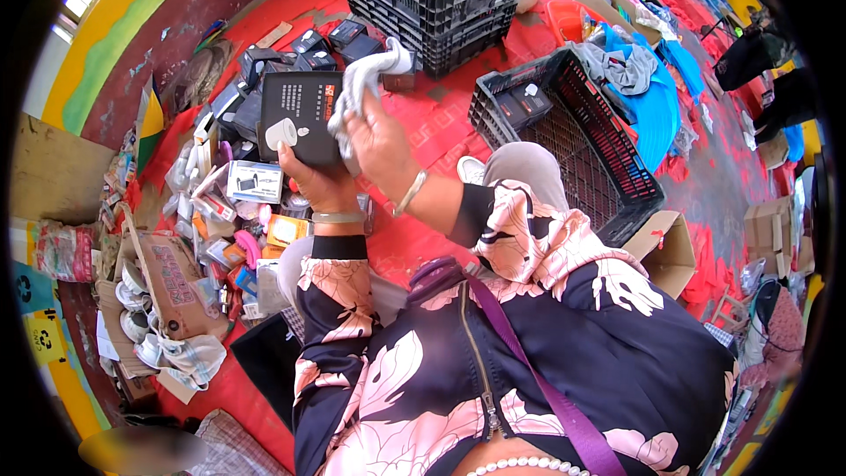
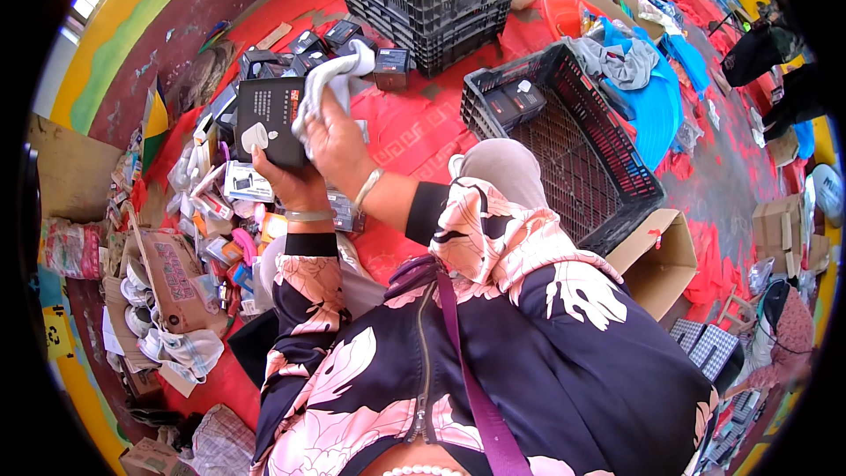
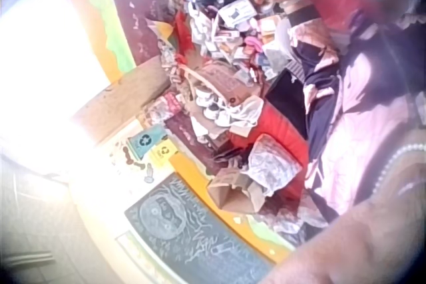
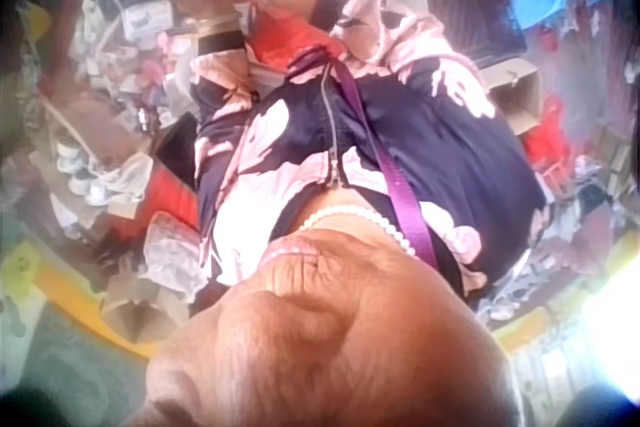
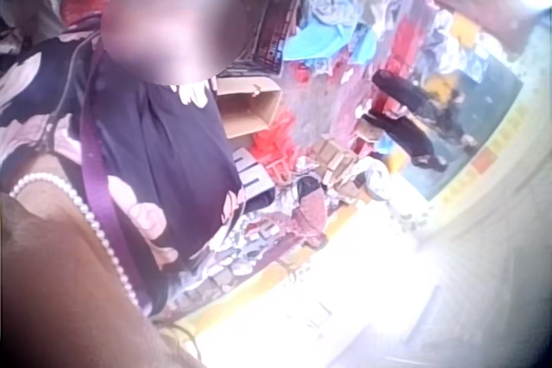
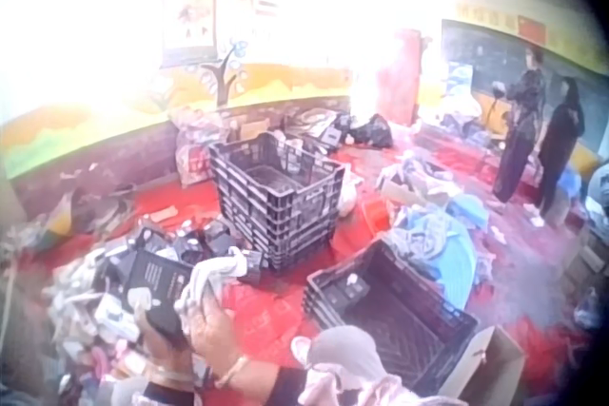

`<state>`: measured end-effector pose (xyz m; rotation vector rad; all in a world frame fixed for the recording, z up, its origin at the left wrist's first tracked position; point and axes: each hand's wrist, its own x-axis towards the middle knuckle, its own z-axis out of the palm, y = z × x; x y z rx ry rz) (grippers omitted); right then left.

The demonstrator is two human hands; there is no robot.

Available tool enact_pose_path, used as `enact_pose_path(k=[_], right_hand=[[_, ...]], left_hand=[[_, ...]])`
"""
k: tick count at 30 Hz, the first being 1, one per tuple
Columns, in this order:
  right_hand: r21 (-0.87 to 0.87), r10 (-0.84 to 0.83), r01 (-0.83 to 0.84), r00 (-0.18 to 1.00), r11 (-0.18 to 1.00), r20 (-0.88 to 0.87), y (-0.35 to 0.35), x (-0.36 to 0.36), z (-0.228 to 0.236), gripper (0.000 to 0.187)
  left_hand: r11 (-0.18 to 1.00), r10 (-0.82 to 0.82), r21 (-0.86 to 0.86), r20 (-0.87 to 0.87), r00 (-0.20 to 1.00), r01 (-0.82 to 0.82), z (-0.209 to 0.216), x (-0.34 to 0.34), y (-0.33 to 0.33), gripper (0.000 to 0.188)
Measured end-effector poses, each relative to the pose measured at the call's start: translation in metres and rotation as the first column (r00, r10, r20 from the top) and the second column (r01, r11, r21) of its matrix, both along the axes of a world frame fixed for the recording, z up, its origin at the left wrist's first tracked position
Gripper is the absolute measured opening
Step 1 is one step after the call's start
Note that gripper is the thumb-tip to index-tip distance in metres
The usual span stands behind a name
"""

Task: The person picks up several black boxes and wipes them with a cloth before placing them into a plastic crate.

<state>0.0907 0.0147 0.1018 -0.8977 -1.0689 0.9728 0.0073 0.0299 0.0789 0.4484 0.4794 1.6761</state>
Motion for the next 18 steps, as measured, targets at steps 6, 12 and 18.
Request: enact_pose_path(k=[6,12,18], right_hand=[[0.205,0.105,-0.336,0.711,0.919,0.696,-0.054,0.005,-0.026,0.052],[-0.099,0.251,-0.254,0.682,0.962,0.686,-0.015,0.054,-0.110,0.031],[-0.498,0.287,-0.002,0.818,0.867,0.498,0.033,0.117,-0.054,0.027]], left_hand=[[0.920,-0.379,-0.066,0.097,0.920,0.386,-0.006,-0.025,-0.008,0.069],[0.986,-0.109,-0.109,0.130,0.986,0.123,-0.009,-0.008,0.008,0.064],[0.968,-0.230,-0.065,0.148,0.962,0.241,0.006,-0.011,-0.007,0.057]])
